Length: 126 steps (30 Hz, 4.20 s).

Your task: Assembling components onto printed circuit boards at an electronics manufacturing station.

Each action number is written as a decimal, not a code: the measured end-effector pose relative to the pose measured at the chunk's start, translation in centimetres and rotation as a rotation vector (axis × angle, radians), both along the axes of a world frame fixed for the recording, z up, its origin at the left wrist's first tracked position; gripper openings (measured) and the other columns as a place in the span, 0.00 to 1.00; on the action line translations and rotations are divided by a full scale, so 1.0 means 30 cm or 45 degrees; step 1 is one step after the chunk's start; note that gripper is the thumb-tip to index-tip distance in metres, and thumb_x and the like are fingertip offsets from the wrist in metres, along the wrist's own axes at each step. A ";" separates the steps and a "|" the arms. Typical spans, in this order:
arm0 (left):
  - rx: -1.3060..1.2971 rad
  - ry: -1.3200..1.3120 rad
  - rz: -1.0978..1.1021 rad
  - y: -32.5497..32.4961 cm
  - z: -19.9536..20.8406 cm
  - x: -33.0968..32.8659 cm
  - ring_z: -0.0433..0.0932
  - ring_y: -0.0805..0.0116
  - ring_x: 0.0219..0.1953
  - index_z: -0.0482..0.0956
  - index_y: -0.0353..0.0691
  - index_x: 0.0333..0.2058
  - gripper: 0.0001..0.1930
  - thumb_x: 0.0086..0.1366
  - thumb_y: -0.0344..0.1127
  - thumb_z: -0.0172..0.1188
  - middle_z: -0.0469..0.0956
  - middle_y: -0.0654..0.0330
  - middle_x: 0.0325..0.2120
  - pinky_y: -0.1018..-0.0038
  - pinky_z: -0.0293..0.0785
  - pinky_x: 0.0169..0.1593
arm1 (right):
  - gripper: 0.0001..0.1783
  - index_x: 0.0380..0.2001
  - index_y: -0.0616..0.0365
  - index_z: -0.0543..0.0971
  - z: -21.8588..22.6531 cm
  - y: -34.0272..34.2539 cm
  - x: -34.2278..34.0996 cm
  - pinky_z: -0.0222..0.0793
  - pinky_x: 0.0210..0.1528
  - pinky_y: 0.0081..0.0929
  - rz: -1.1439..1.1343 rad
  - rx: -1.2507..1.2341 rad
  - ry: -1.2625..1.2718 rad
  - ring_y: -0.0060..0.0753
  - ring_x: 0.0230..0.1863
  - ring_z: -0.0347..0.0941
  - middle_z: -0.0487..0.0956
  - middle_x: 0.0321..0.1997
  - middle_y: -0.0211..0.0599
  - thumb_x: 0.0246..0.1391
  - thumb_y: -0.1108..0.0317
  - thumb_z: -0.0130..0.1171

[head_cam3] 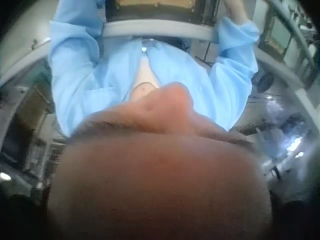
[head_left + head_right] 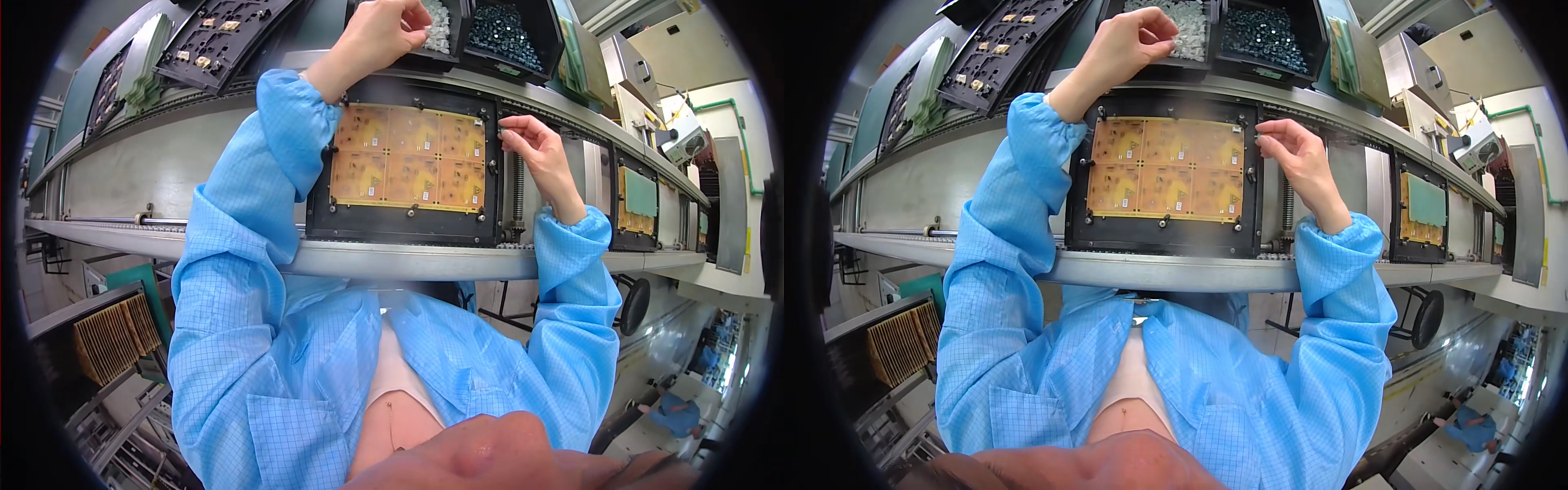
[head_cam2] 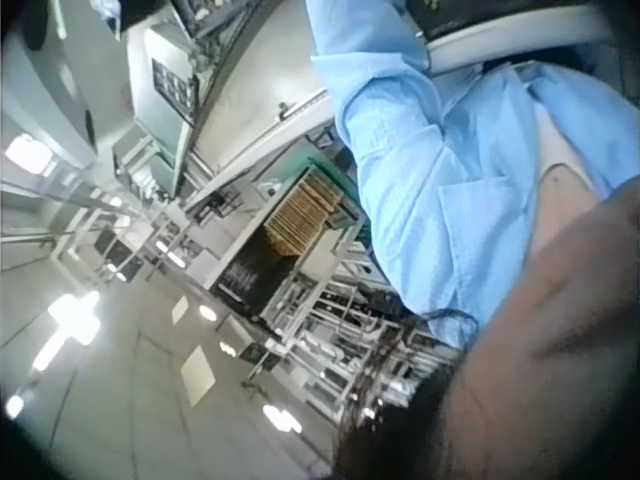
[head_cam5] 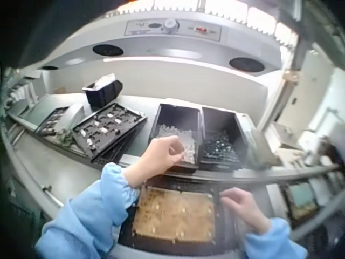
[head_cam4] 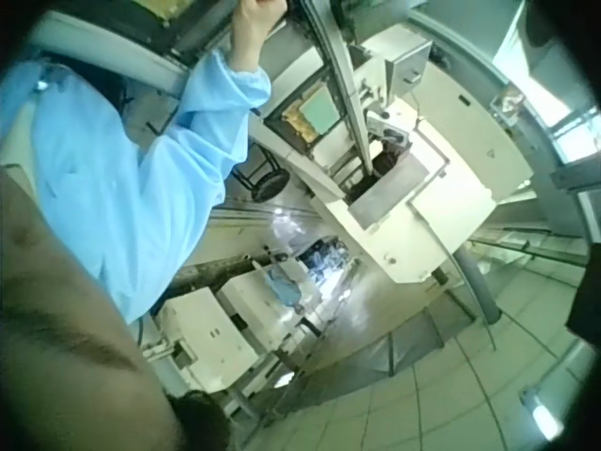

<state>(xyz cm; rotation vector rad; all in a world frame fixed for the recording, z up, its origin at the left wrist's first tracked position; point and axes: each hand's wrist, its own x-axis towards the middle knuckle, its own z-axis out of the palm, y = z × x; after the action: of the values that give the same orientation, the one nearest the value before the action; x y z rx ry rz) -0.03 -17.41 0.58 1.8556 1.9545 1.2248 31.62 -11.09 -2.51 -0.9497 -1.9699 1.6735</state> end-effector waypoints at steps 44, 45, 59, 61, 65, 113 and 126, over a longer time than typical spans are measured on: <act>-0.377 -0.896 -0.231 -0.337 -0.023 0.133 0.82 0.75 0.37 0.85 0.35 0.39 0.08 0.61 0.29 0.64 0.85 0.60 0.33 0.76 0.78 0.44 | 0.08 0.38 0.59 0.81 0.154 0.197 -0.144 0.74 0.42 0.33 0.028 1.704 -0.099 0.46 0.40 0.78 0.81 0.38 0.43 0.53 0.75 0.64; -0.457 -0.852 -0.267 -0.321 -0.025 0.147 0.81 0.76 0.34 0.83 0.32 0.41 0.07 0.65 0.27 0.63 0.83 0.60 0.32 0.78 0.79 0.43 | 0.09 0.39 0.59 0.81 0.144 0.258 -0.167 0.74 0.45 0.36 0.007 1.751 -0.202 0.47 0.42 0.78 0.82 0.39 0.44 0.54 0.72 0.64; -0.641 -1.133 -0.222 -0.292 -0.021 0.090 0.81 0.75 0.33 0.85 0.33 0.40 0.09 0.63 0.29 0.66 0.84 0.59 0.32 0.79 0.78 0.37 | 0.09 0.38 0.54 0.85 0.064 0.436 -0.477 0.76 0.46 0.40 0.065 1.781 -0.745 0.49 0.40 0.80 0.82 0.37 0.49 0.56 0.66 0.63; -0.685 -1.096 -0.189 -0.275 -0.001 0.100 0.81 0.74 0.33 0.85 0.32 0.40 0.08 0.63 0.29 0.66 0.84 0.59 0.33 0.79 0.78 0.38 | 0.09 0.25 0.55 0.84 0.048 0.462 -0.495 0.75 0.43 0.40 -0.094 1.844 -0.697 0.48 0.37 0.78 0.81 0.26 0.44 0.48 0.61 0.65; -0.662 -1.021 -0.195 -0.250 -0.015 0.124 0.81 0.73 0.35 0.85 0.32 0.40 0.08 0.63 0.26 0.63 0.83 0.58 0.34 0.77 0.78 0.41 | 0.10 0.25 0.55 0.85 0.114 0.352 -0.468 0.73 0.39 0.42 -0.172 1.713 -0.171 0.48 0.36 0.78 0.81 0.27 0.43 0.50 0.60 0.66; -0.540 0.480 -0.457 -0.115 -0.041 0.262 0.82 0.50 0.34 0.80 0.37 0.30 0.08 0.54 0.33 0.67 0.81 0.52 0.27 0.60 0.78 0.37 | 0.17 0.50 0.64 0.80 -0.070 -0.067 -0.043 0.77 0.45 0.21 -0.036 -0.442 0.552 0.20 0.35 0.76 0.82 0.37 0.33 0.63 0.65 0.60; -0.298 0.945 0.307 0.045 -0.026 -0.161 0.82 0.50 0.37 0.84 0.35 0.28 0.05 0.55 0.30 0.64 0.80 0.47 0.30 0.63 0.78 0.43 | 0.13 0.48 0.66 0.81 -0.029 -0.077 0.061 0.79 0.44 0.23 0.038 -0.249 0.196 0.23 0.37 0.80 0.83 0.39 0.38 0.63 0.71 0.60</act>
<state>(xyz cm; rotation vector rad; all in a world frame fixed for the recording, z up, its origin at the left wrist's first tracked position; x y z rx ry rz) -4.85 -16.05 -0.22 2.1798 2.5987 0.3053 33.44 -13.40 -3.39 -0.8324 -1.7542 1.9228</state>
